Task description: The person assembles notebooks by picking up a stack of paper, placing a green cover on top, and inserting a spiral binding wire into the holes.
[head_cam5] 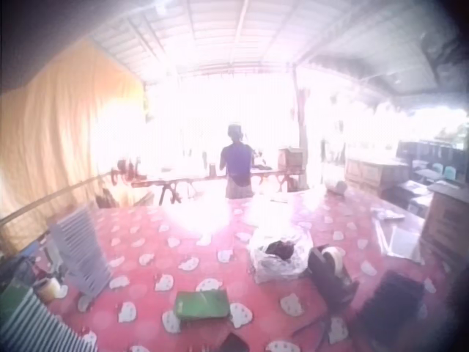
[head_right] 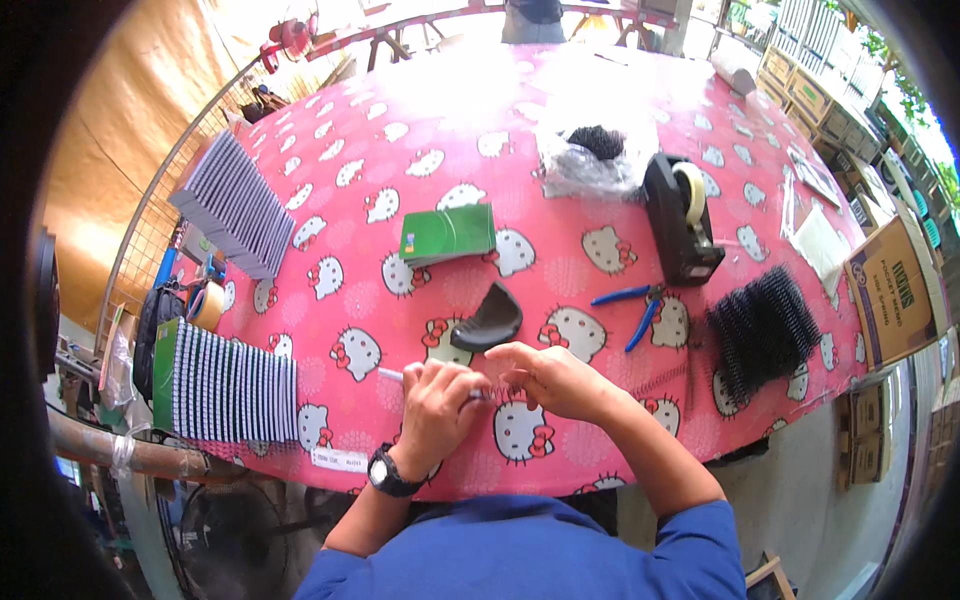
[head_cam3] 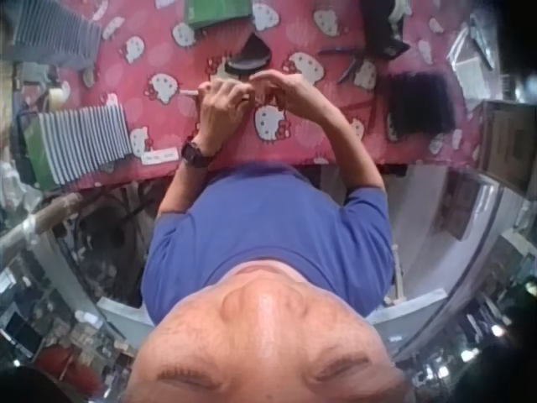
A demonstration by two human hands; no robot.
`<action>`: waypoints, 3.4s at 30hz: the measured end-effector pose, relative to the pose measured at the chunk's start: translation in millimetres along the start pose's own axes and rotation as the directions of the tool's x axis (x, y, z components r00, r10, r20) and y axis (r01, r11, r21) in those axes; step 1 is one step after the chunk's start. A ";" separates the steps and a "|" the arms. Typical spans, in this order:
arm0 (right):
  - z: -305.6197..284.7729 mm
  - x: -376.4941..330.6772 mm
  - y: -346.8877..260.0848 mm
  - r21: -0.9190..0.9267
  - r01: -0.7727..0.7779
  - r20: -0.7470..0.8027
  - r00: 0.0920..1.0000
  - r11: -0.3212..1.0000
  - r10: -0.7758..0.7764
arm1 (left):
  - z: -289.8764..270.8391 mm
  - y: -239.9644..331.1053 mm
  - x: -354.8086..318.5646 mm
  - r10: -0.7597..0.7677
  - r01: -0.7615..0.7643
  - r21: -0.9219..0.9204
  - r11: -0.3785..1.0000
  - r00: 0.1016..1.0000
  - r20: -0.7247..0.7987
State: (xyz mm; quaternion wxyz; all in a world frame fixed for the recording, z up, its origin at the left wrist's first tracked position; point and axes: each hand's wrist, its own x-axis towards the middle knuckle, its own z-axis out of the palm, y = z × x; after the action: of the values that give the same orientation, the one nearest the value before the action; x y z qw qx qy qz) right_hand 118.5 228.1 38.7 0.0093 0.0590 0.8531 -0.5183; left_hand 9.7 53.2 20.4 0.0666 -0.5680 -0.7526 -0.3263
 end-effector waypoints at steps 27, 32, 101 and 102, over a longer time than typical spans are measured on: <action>8.5 -4.8 20.2 0.684 0.260 -0.019 0.940 0.681 -0.339 | -22.8 -41.2 -23.6 0.059 -0.058 0.008 0.998 0.998 -0.025; 23.1 -1.0 30.5 0.265 0.125 -0.127 0.987 0.956 -0.093 | -10.3 -38.7 -23.2 0.020 -0.022 -0.028 0.999 0.996 -0.085; 65.3 51.3 -103.8 -0.019 0.419 -0.202 0.888 0.908 -0.414 | -86.2 -16.2 -49.6 -0.429 0.208 -0.564 0.799 0.855 -0.292; 67.8 53.6 -106.8 -0.007 0.426 -0.207 0.884 0.905 -0.418 | -89.6 -15.0 -52.0 -0.428 0.209 -0.556 0.805 0.853 -0.298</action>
State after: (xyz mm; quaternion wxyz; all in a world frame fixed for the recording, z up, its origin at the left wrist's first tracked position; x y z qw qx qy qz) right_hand 50.4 124.3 97.6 -0.1921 -0.0752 0.8316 -0.5155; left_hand -10.1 -41.9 59.4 0.0148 -0.3460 -0.6959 -0.6291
